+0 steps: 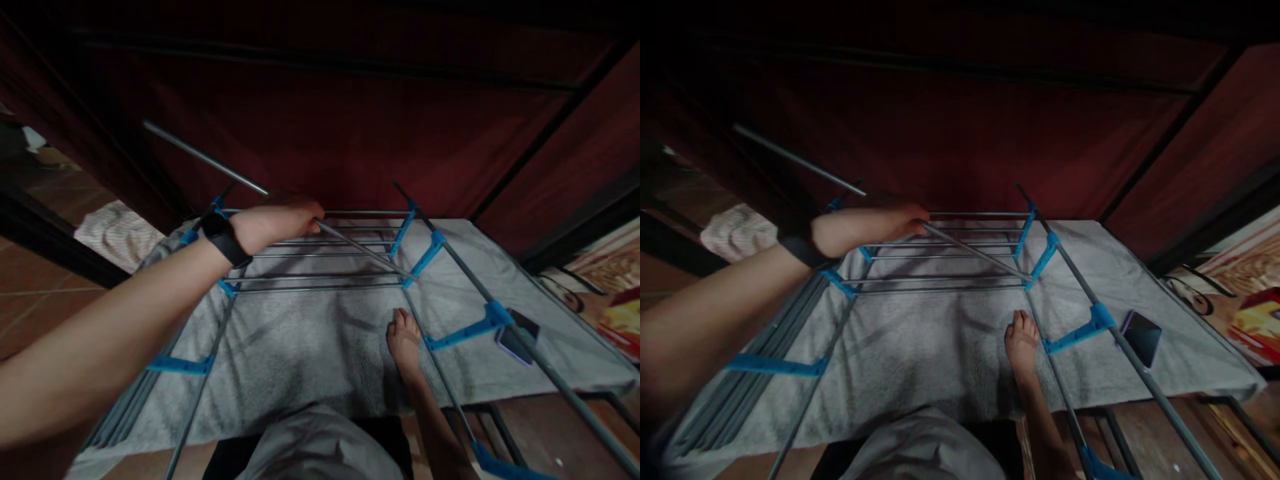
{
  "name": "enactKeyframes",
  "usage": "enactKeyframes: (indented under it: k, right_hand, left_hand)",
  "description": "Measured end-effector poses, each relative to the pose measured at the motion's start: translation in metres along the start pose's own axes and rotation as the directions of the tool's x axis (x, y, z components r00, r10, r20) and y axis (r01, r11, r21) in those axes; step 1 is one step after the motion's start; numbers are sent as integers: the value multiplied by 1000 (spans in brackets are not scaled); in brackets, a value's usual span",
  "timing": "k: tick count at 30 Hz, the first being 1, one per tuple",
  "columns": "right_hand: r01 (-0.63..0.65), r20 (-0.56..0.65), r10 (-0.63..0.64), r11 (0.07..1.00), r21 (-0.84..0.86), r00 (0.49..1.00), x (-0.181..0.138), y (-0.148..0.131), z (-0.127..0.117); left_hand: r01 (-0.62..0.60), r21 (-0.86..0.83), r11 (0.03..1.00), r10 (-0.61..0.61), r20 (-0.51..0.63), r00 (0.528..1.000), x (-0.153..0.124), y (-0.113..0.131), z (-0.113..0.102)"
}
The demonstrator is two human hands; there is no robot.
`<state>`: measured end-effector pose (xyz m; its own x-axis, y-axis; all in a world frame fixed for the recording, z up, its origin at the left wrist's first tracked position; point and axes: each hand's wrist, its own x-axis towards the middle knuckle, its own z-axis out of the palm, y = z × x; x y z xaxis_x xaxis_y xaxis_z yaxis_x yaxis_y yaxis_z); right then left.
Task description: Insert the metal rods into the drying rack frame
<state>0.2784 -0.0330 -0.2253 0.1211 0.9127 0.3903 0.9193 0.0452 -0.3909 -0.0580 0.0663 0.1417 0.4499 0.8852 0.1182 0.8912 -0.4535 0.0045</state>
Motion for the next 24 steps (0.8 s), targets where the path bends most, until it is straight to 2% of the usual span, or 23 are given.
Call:
enactKeyframes:
  k: [3,7,8,10,12,14,18,20,24]
  right_hand:
    - [-48,16,47,996,69,999,1,-1,-2]
    - [-170,40,166,935,311,985,6,1,-6]
    - [-225,53,224,879,421,973,8,1,-7]
    - [-330,99,350,700,634,932,14,0,-11]
    - [-381,147,429,533,756,891,20,-6,-17]
    - [-390,205,451,370,843,869,27,-16,-26]
    - [-357,350,406,-60,932,844,45,-37,-51]
    - [-351,380,398,-146,925,835,55,-41,-63]
    - [-321,394,445,-233,918,804,68,-40,-75]
  left_hand:
    - [-6,17,1000,8,-134,991,-3,37,19]
    - [28,51,998,-20,-160,987,-24,69,57]
    - [44,49,998,-36,-151,988,-30,74,69]
    - [97,38,995,-93,-110,990,-41,80,92]
    - [135,8,991,-134,-89,987,-52,83,115]
    - [154,-40,987,-157,-87,984,-62,85,134]
    - [194,-107,975,-201,-57,978,-83,85,164]
    - [222,-125,967,-228,-35,973,-93,84,177]
    - [250,-148,957,-251,12,968,-109,77,196]
